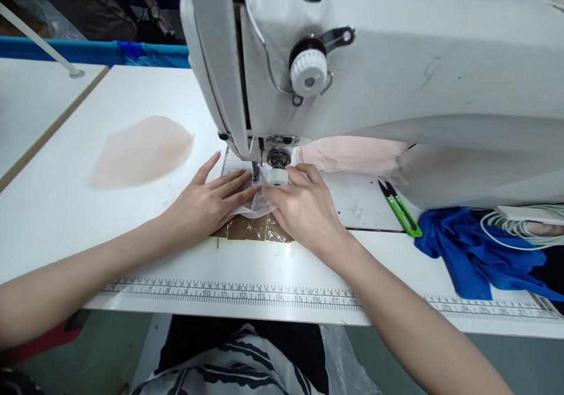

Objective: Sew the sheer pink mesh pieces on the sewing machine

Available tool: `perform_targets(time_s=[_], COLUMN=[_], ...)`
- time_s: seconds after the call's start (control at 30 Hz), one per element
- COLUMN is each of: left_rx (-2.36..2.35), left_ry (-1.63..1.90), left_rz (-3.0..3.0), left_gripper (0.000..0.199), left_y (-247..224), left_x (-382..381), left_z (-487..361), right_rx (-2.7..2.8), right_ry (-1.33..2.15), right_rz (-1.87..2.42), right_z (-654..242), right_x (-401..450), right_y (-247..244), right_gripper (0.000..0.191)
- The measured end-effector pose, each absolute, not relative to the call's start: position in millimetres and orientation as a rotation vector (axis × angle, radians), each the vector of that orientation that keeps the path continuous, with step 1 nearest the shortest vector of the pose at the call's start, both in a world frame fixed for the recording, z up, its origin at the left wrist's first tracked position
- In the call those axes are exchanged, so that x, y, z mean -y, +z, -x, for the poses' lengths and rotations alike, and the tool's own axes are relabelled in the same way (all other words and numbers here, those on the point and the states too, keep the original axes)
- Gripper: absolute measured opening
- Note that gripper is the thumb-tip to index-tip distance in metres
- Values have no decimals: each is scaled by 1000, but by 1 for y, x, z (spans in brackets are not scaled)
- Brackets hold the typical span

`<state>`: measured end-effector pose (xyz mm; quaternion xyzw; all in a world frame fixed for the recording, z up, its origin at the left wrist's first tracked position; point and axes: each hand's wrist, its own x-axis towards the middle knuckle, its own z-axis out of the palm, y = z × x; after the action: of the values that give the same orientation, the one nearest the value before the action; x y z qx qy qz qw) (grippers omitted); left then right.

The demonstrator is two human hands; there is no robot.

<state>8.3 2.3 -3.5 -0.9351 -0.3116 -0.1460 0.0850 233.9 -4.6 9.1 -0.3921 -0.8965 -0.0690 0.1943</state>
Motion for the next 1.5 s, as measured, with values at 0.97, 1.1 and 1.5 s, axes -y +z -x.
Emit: perform_targets(time_s=[0.97, 1.1, 1.5], left_rx=[1360, 1681, 1047], left_ry=[-679, -782, -661], left_rz=[3223, 3256, 3166], left_gripper=[37, 42, 36], left_y=[11, 18, 8], left_x=[-14, -18, -20], left_z=[-6, -9, 5], right_rx=[2209, 2155, 2187], right_ry=[172, 240, 273], right_rz=[1130, 1197, 1078], right_z=[-228, -226, -227], right_x=[6, 5, 5], right_y=[6, 4, 1], right_gripper=[21, 20, 19])
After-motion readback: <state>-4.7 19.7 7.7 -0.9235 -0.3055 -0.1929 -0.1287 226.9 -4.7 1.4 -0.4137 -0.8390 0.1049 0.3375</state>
